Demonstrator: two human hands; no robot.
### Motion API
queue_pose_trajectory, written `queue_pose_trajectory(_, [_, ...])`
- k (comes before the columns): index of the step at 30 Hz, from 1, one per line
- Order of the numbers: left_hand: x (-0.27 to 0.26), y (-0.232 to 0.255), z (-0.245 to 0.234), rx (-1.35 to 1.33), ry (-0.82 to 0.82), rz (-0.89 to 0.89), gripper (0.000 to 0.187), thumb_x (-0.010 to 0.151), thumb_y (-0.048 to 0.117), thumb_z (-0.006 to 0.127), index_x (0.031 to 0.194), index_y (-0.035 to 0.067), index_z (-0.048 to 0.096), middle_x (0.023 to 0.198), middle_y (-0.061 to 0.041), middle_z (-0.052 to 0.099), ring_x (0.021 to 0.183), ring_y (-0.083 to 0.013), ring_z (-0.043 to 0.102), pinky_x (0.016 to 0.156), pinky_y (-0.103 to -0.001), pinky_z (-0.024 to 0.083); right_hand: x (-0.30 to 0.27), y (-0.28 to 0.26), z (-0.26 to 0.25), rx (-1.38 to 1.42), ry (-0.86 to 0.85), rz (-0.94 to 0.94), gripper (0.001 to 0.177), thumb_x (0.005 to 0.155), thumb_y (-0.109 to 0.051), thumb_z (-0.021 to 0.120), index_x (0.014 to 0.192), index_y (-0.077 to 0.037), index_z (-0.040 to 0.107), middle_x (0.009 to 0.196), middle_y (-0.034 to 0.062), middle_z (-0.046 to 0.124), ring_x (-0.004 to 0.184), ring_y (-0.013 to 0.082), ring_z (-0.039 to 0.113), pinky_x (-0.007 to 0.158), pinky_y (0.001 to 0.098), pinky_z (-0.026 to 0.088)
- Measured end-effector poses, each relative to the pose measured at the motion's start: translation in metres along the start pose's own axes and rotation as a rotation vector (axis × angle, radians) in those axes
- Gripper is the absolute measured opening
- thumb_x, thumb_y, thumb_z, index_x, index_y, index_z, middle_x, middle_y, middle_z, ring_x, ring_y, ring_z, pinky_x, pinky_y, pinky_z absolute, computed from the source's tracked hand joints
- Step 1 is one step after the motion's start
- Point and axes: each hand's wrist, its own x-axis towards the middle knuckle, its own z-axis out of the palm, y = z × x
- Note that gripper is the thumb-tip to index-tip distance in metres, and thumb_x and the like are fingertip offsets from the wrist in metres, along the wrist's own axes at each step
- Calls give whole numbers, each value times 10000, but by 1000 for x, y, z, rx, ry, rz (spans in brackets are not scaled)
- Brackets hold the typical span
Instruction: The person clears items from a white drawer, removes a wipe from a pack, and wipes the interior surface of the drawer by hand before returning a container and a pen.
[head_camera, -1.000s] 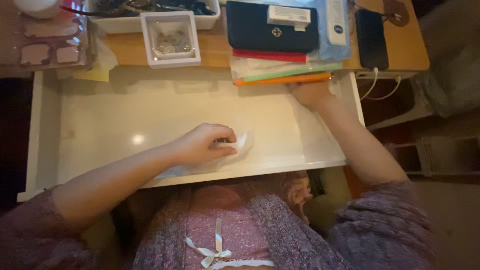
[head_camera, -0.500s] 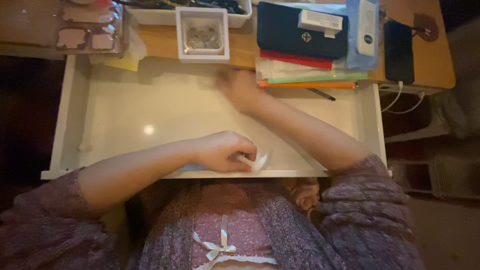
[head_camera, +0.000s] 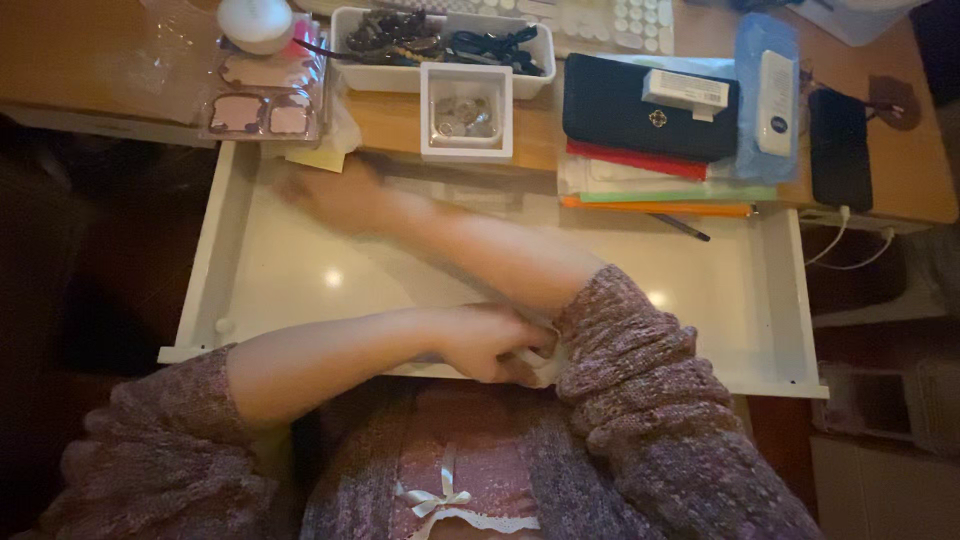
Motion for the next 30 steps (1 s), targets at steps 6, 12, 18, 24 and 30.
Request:
queue_pose_trajectory(6, [-1,0,5,42,57,77,390,870,283,705,1210,98,664,1154,-205,701,1119,-406,644,937,-489,488,-21,-50,-3,-158,-36,-271,750,954,-561,612,1327,85,535,1437,352,441,1288,493,455,1057,590,384])
queue_pose_trajectory(12, [0,3,12,120,85,156,304,948,280,648,1169,72,633,1077,-223,687,1047,-431,640,911,-513,486,-64,-78,-31,108,-307,-830,354,925,-348,652,1222,-165,711,1400,151,554,1356,403,467,1067,561,406])
queue_pose_trajectory(18, [3,11,7,160,32,128,284,958,291,637,1116,57,607,976,-233,677,941,-438,661,841,-518,511,-88,-60,-38,141,-308,-910,389,912,-292,659,1233,-75,693,1358,129,602,1320,392,504,1035,494,464])
queue_pose_trajectory(24, [1,18,7,79,-67,-52,284,996,317,595,1139,80,529,934,-206,662,852,-437,658,761,-533,506,-154,-9,-119,175,-332,-702,324,799,-195,713,1098,-70,721,1296,146,641,1271,373,562,1074,472,492])
queue_pose_trajectory(30, [6,22,-1,88,-16,54,273,967,328,624,1024,74,541,926,-180,652,881,-425,657,744,-533,502,-257,29,-237,-104,-92,-92,391,893,-156,721,1268,-67,655,1371,166,616,1316,399,575,1100,480,466])
